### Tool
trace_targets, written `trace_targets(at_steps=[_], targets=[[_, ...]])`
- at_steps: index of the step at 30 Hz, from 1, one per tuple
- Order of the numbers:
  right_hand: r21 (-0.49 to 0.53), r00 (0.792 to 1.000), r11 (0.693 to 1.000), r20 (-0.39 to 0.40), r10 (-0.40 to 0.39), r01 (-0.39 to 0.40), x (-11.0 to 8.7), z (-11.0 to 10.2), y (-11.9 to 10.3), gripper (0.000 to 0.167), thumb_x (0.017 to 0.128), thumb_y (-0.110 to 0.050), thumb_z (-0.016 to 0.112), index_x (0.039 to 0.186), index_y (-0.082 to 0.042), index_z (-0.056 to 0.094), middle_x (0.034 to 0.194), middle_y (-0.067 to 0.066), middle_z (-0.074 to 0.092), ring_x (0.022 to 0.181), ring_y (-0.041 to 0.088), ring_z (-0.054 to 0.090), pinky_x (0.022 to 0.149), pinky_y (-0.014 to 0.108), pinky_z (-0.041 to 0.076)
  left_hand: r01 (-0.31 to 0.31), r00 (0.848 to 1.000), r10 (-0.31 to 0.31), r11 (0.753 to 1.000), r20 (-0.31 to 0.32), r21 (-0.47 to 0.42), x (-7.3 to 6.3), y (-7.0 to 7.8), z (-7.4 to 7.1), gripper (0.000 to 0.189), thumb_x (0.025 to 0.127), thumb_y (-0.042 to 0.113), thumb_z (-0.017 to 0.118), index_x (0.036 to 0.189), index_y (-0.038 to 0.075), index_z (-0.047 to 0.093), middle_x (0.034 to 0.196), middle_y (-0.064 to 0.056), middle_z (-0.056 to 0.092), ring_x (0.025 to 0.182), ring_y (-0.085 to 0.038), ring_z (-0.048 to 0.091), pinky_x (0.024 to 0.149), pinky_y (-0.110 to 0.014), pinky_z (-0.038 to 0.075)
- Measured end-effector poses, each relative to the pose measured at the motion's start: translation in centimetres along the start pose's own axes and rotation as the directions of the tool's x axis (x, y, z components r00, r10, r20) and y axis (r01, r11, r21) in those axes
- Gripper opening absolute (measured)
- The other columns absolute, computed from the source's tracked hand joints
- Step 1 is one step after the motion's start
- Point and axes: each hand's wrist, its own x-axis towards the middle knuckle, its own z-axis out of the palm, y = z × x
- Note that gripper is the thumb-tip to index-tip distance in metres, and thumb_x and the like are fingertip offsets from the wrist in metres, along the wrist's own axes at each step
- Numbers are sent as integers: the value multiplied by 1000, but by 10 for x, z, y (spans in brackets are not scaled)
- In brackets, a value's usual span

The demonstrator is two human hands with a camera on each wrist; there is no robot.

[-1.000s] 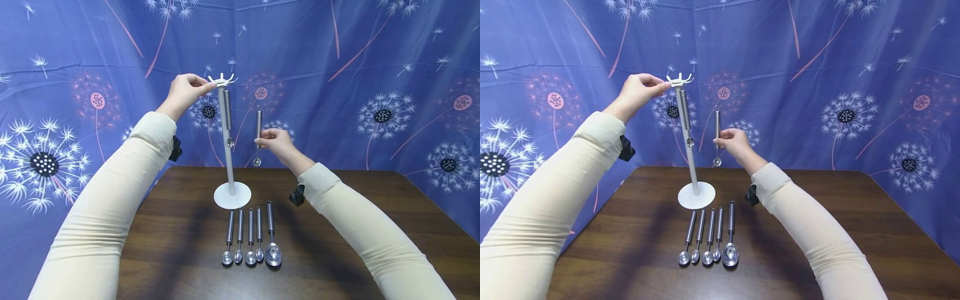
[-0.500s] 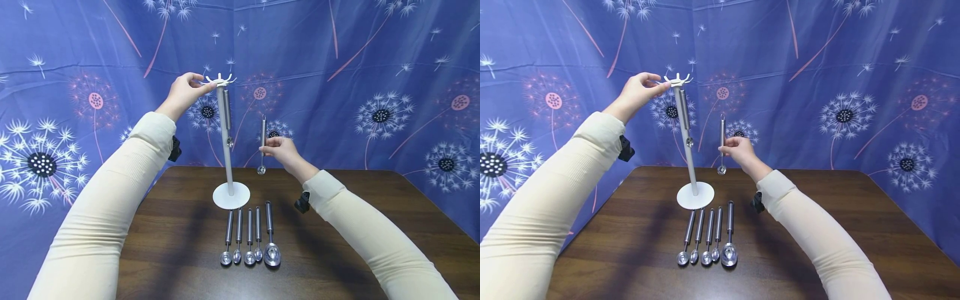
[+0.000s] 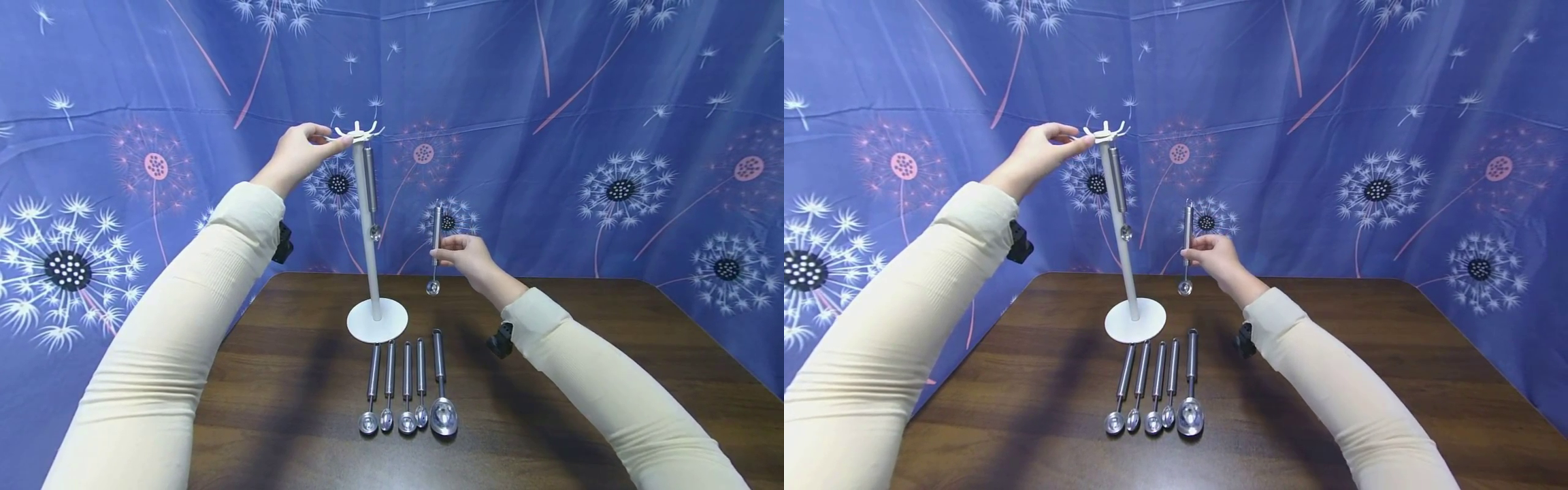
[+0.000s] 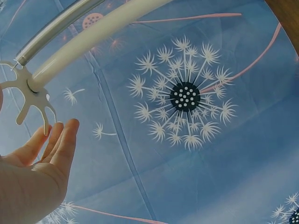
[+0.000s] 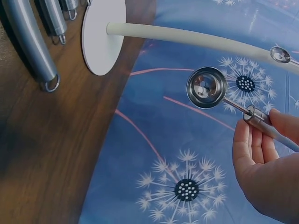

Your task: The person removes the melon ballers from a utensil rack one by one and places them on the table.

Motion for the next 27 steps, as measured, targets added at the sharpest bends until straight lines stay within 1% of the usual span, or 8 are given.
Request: trace_targets(at_steps=[2, 9, 12, 17, 20, 23, 27], targets=[[10, 1000, 1000, 1, 5, -5, 0, -2, 2, 40, 89, -8, 68, 123, 10, 56, 83, -8, 61, 76, 5, 63, 100, 41, 50, -8, 1000, 8, 1000, -6, 13, 1, -1, 0, 71, 88, 56, 61, 140, 11, 49, 135, -10, 52, 120, -19, 48, 104, -35, 42], [9, 999, 999, -12, 33, -33, -1, -9, 10, 39, 91, -9, 67, 123, 10, 56, 92, -4, 59, 81, 7, 62, 99, 37, 51, -25, 1000, 25, 999, 0, 37, 4, -1, -1, 71, 88, 57, 59, 139, 8, 51, 136, -11, 54, 119, -20, 49, 104, -36, 42], [9, 999, 999, -16, 43, -43, -2, -12, 13, 39, 90, -9, 67, 123, 10, 55, 90, -5, 60, 82, 6, 62, 99, 37, 51, -31, 1000, 30, 998, 4, 49, 4, -1, -1, 69, 89, 57, 59, 137, 8, 53, 136, -11, 55, 117, -20, 49, 103, -36, 43], [28, 999, 998, -6, 51, -51, -4, -17, 19, 41, 90, -6, 67, 123, 13, 54, 83, -9, 61, 78, 5, 63, 101, 39, 50, -43, 999, 43, 997, 5, 69, 5, -1, -1, 66, 90, 56, 59, 136, 8, 56, 133, -11, 57, 113, -19, 49, 98, -35, 43], [24, 998, 998, -1, 55, -55, -5, -20, 21, 41, 90, -6, 67, 123, 13, 54, 82, -10, 62, 79, 6, 64, 102, 40, 49, -52, 999, 52, 996, 1, 79, 5, -1, -1, 65, 90, 56, 58, 135, 9, 57, 133, -11, 58, 114, -19, 50, 99, -35, 43], [23, 998, 998, 2, 56, -56, -6, -23, 24, 39, 90, -6, 67, 122, 13, 55, 83, -9, 62, 79, 7, 65, 99, 37, 51, -69, 998, 70, 993, -6, 92, 5, -3, 0, 64, 90, 57, 57, 133, 9, 58, 131, -10, 59, 114, -19, 51, 100, -35, 44], [23, 998, 998, 13, 58, -59, -9, -26, 27, 39, 90, -6, 67, 122, 14, 54, 83, -9, 62, 76, 5, 65, 95, 33, 54, -104, 994, 106, 990, -13, 100, 6, -5, 0, 61, 91, 56, 56, 130, 9, 61, 128, -11, 62, 113, -19, 54, 100, -35, 44]])
